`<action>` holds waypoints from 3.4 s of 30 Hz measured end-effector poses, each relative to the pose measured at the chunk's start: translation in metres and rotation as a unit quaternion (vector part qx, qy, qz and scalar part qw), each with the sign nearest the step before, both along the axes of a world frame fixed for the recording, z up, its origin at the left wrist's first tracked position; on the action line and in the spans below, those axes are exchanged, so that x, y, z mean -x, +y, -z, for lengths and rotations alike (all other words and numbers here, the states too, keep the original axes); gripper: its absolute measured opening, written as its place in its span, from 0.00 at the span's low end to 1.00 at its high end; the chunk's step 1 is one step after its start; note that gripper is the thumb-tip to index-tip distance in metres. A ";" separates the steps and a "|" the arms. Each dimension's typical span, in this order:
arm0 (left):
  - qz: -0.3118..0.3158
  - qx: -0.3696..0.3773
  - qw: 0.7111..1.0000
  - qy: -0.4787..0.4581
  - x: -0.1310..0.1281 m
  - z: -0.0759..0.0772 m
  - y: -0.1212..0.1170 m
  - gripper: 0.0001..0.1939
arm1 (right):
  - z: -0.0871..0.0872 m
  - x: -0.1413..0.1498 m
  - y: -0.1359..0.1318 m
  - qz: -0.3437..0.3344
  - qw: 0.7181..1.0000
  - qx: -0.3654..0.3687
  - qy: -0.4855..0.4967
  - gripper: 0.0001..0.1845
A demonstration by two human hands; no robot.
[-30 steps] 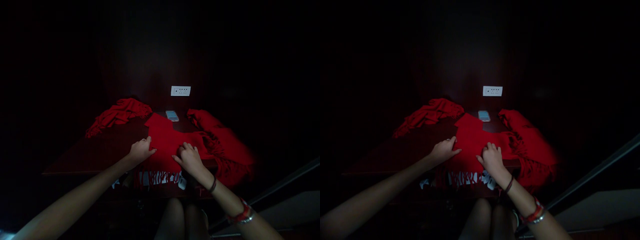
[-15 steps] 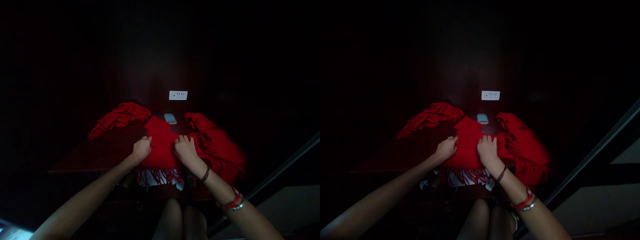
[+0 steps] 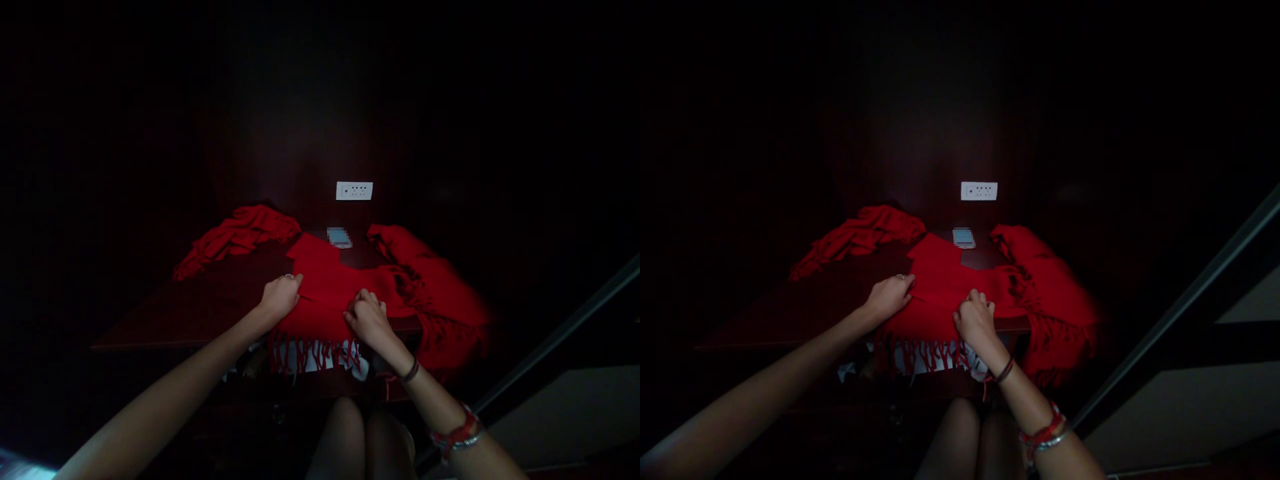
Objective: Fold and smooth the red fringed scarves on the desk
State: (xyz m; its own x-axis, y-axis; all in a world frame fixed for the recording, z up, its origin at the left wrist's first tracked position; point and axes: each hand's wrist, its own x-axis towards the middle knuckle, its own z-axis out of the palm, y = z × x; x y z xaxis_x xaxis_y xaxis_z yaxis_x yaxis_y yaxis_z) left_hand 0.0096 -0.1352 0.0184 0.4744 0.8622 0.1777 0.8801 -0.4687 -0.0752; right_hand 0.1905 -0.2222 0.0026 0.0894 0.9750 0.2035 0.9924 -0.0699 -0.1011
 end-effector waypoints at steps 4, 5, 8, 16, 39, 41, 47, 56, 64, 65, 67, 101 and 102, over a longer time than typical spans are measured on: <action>0.030 -0.005 0.999 -0.027 0.001 -0.004 0.000 0.13 | -0.021 -0.010 -0.004 0.021 0.999 -0.012 -0.048 0.13; 0.044 0.005 0.999 -0.029 0.000 -0.004 0.000 0.13 | -0.024 -0.011 -0.006 0.017 0.998 -0.002 -0.061 0.13; 0.086 0.053 0.995 -0.019 -0.001 -0.002 0.003 0.09 | -0.027 -0.010 -0.009 0.007 0.995 0.061 -0.077 0.12; 0.129 0.079 0.988 0.017 0.013 0.002 -0.003 0.14 | -0.020 -0.007 0.004 -0.099 0.994 0.002 -0.042 0.24; -0.016 0.071 0.993 -0.089 -0.011 0.037 0.048 0.23 | -0.064 -0.097 0.105 -0.067 0.991 -0.060 -0.095 0.17; -0.013 0.054 0.994 -0.093 -0.011 0.035 0.048 0.22 | -0.076 -0.090 0.116 -0.069 0.988 -0.044 -0.128 0.16; -0.098 0.006 0.987 -0.124 -0.006 0.028 0.047 0.16 | -0.040 -0.057 0.143 -0.088 0.988 0.071 -0.105 0.14; -0.137 0.097 0.965 -0.204 -0.002 0.026 0.077 0.16 | -0.025 -0.068 0.140 -0.059 0.996 0.023 -0.070 0.16; -0.152 -0.016 0.975 -0.164 -0.001 0.024 0.060 0.21 | -0.040 -0.052 0.141 -0.107 0.993 -0.017 -0.035 0.15; -0.134 -0.034 0.978 -0.155 -0.001 0.025 0.059 0.20 | -0.036 -0.051 0.141 -0.100 0.993 0.026 -0.048 0.15; -0.097 -0.018 0.986 -0.132 0.000 0.030 0.060 0.20 | -0.028 -0.051 0.143 -0.092 0.991 0.074 -0.057 0.13; 0.054 0.100 0.990 -0.086 0.004 0.041 0.107 0.38 | -0.088 -0.116 0.133 -0.073 0.961 0.199 -0.175 0.16; 0.053 0.105 0.989 -0.085 0.004 0.041 0.108 0.38 | -0.089 -0.119 0.133 -0.062 0.962 0.198 -0.178 0.16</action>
